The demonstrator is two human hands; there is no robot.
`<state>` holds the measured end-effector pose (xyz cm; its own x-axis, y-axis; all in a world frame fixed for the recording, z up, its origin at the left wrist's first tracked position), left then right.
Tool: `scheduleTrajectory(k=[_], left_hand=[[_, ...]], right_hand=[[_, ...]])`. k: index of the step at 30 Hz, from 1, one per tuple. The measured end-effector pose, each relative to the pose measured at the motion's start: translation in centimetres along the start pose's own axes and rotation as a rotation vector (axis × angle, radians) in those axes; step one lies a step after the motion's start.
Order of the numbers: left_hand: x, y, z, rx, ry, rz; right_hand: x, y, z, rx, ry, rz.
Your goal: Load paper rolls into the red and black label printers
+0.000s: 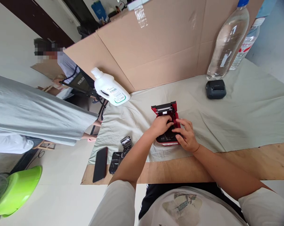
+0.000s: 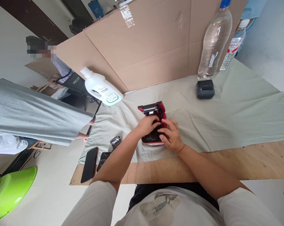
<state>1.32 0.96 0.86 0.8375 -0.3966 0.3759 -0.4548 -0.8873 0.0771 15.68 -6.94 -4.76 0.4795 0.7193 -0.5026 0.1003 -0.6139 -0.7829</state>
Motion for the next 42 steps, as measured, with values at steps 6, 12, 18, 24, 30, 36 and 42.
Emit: scheduleTrajectory(k=[6, 12, 18, 24, 30, 36, 42], left_hand=[[-1.1, 2.9, -2.3, 0.704, 0.235, 0.120], [-2.3, 3.7, -1.8, 0.714, 0.204, 0.150], [-2.0, 7.4, 0.9, 0.702, 0.241, 0.158], [-2.3, 8.8, 4.0, 0.844, 0.293, 0.198], [-2.3, 8.3, 5.1, 0.961, 0.337, 0.174], [-2.4, 8.6, 5.0, 0.918, 0.356, 0.208], [-5.5, 8.5, 6.8, 0.831, 0.891, -0.246]], right_hand=[[-0.9, -0.5, -0.3, 0.012, 0.049, -0.163], [-1.0, 0.3, 0.2, -0.021, 0.157, -0.120], [-1.3, 0.1, 0.3, -0.012, 0.187, -0.140], [-1.2, -0.4, 0.7, -0.031, 0.103, -0.163], [-0.9, -0.2, 0.9, -0.065, 0.170, -0.073], [-1.1, 0.0, 0.9, -0.014, 0.150, -0.105], [2.4, 0.9, 0.5, 0.136, -0.072, 0.219]])
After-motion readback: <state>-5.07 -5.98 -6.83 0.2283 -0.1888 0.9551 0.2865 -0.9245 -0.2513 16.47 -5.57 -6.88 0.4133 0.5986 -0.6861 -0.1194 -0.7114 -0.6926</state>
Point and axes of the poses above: each hand's wrist, its own y-axis away from the middle knuckle, its own z-axis out of the palm, x = y × z, the point moved 3 cm from there along -y, towards the middle knuckle, and after that the axes turned 5 degrees about -z, right-handed, at the moved point
